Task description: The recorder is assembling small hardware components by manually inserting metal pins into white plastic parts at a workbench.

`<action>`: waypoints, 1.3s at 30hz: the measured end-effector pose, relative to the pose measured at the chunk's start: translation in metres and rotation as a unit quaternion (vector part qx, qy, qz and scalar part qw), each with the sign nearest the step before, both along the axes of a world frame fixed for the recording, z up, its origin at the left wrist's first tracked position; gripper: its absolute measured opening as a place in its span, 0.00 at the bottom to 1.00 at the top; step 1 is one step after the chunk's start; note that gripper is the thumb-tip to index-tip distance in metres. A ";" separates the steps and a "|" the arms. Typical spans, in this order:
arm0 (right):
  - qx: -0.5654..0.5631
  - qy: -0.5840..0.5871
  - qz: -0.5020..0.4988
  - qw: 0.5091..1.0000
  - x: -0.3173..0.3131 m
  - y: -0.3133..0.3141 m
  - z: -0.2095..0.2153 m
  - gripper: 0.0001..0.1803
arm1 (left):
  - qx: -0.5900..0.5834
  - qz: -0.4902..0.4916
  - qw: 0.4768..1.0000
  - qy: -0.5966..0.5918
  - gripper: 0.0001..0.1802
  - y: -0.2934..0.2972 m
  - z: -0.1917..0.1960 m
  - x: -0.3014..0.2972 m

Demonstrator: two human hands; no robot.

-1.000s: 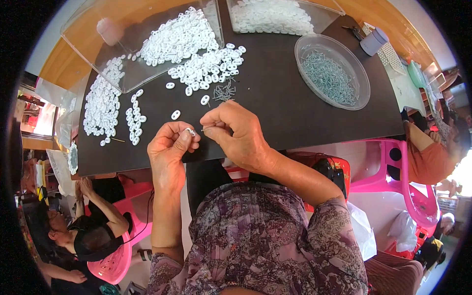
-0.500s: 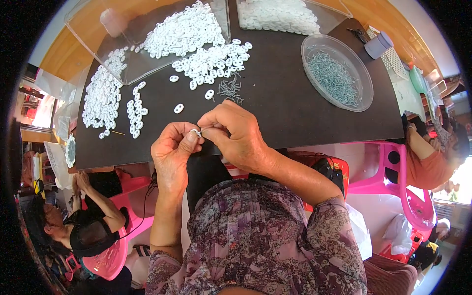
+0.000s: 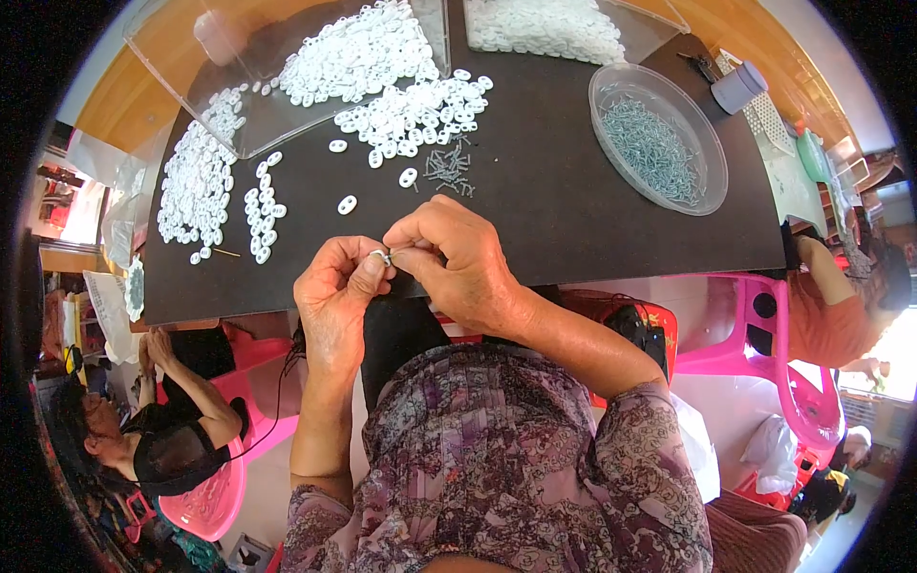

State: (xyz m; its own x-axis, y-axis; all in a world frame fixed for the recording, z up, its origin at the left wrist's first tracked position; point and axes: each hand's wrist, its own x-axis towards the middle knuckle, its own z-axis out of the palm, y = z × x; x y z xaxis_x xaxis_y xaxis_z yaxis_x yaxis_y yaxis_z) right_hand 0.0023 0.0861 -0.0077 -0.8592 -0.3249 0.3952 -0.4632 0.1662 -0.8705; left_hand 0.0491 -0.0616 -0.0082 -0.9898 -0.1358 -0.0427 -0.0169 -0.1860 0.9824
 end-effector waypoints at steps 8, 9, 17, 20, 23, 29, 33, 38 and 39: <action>0.003 0.011 0.004 1.000 0.001 -0.002 -0.002 0.07 | -0.060 0.015 0.998 0.019 0.06 0.002 -0.005 0.004; 0.004 0.011 0.004 1.000 0.002 -0.003 -0.002 0.07 | -0.081 0.024 0.996 0.028 0.06 0.003 -0.005 0.005; -0.006 0.015 -0.020 1.000 0.008 -0.007 -0.006 0.07 | -0.068 0.052 0.995 0.052 0.06 0.009 -0.011 0.010; -0.024 0.028 -0.032 0.999 0.009 -0.011 -0.004 0.07 | -0.022 0.067 0.996 0.054 0.06 0.010 -0.006 0.009; -0.026 0.049 -0.027 0.998 0.010 -0.013 -0.002 0.09 | -0.014 0.071 0.996 0.058 0.06 0.007 -0.005 0.010; -0.023 0.062 -0.011 0.998 0.009 -0.012 -0.003 0.10 | -0.059 0.067 0.994 0.069 0.06 0.004 -0.004 0.012; -0.020 0.063 -0.009 0.998 0.010 -0.010 -0.003 0.10 | -0.069 0.062 0.993 0.069 0.06 0.004 -0.002 0.013; 0.023 -0.019 0.003 1.000 0.012 -0.007 -0.002 0.09 | -0.138 0.088 0.981 0.105 0.06 0.008 -0.015 0.014; 0.023 -0.019 0.003 1.000 0.012 -0.007 -0.002 0.09 | -0.188 0.097 0.970 0.122 0.06 0.009 -0.016 0.014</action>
State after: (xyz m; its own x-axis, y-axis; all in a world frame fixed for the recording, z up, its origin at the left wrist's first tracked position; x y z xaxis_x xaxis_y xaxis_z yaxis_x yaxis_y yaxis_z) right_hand 0.0143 0.0794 -0.0096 -0.8713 -0.3472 0.3469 -0.4311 0.2038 -0.8790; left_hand 0.0631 -0.0527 -0.0245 -0.9184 -0.2815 0.2780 0.2240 0.2093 0.9519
